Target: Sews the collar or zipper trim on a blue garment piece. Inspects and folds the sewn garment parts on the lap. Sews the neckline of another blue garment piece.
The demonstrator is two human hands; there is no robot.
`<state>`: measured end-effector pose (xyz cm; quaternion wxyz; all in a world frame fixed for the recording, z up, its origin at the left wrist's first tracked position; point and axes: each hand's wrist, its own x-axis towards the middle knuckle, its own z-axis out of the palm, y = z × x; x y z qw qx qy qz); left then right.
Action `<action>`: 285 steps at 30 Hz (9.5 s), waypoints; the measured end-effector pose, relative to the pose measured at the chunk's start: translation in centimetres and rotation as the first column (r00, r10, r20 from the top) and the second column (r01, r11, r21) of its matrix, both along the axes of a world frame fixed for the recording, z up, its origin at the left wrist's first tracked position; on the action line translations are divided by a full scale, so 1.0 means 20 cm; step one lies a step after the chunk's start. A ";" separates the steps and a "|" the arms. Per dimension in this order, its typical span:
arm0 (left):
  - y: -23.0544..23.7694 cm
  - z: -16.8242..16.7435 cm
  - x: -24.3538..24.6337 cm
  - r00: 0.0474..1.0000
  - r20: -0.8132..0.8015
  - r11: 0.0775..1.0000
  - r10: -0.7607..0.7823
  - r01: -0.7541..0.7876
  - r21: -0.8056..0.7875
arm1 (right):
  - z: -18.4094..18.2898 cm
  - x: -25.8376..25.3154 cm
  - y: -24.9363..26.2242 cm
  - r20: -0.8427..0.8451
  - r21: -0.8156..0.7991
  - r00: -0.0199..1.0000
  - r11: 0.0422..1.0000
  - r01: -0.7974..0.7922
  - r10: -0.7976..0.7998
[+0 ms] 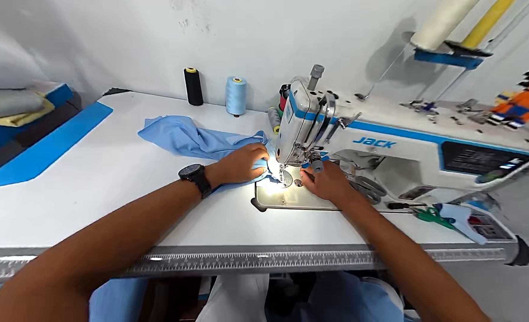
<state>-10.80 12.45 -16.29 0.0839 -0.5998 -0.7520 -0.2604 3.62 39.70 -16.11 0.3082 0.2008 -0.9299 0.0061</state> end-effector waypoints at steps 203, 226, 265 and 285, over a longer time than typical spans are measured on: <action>-0.80 -0.38 1.78 0.723 0.663 0.976 -0.194 0.072 0.207 | -0.50 1.76 -0.89 0.302 -0.804 0.868 0.595 0.009 0.394; -0.60 -0.66 2.13 0.882 0.100 0.877 0.461 -0.470 0.097 | -0.49 1.54 -0.93 0.323 -0.557 0.933 0.829 0.051 0.160; -0.66 -0.54 1.73 0.787 0.606 0.987 0.112 -0.157 0.021 | -0.76 1.40 -0.93 0.317 -0.854 0.873 0.511 0.093 0.371; -0.67 -0.50 1.76 0.712 0.683 0.947 0.159 -0.305 0.098 | -0.55 1.47 -0.95 0.318 -0.780 0.894 0.624 0.057 0.316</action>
